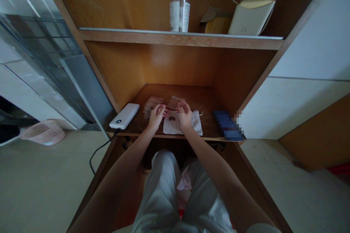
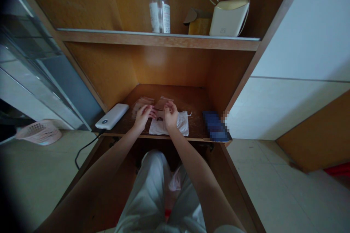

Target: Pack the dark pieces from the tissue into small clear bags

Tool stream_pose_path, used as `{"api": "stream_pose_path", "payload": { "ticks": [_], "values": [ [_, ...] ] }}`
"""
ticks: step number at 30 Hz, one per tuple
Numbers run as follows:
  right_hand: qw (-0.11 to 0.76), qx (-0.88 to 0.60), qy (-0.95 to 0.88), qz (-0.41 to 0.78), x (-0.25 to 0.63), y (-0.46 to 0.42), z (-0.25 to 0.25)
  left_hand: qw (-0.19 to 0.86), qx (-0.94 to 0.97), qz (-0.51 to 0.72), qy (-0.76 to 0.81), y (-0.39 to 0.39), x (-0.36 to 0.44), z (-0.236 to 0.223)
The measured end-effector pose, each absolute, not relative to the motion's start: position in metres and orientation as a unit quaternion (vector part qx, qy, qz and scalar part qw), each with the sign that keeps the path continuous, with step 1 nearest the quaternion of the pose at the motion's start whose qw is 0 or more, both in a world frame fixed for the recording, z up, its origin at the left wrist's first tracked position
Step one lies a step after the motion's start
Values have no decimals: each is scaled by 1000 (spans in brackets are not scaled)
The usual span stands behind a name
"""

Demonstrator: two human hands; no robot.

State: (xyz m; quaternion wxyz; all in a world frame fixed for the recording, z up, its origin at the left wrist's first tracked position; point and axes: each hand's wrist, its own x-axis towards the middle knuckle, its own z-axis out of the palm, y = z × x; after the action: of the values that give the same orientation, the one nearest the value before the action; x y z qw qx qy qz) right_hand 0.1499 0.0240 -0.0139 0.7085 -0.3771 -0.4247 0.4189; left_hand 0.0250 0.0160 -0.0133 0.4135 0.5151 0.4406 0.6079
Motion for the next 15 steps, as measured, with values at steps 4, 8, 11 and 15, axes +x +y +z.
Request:
{"api": "stream_pose_path", "payload": {
  "ticks": [4, 8, 11, 15],
  "values": [
    [720, -371, -422, 407, 149, 26, -16, 339, 565, 582, 477, 20, 24, -22],
    [728, -352, -376, 451, 150, 25, -10, 273, 595, 555, 513, 21, 23, -27],
    [736, -329, -304, 507, 156, 31, 0, 265, 600, 547, 519, 20, 24, -27],
    [706, -353, -294, 538, 185, 51, 10, 297, 592, 552, 507, 21, 25, -26]
  ]
}}
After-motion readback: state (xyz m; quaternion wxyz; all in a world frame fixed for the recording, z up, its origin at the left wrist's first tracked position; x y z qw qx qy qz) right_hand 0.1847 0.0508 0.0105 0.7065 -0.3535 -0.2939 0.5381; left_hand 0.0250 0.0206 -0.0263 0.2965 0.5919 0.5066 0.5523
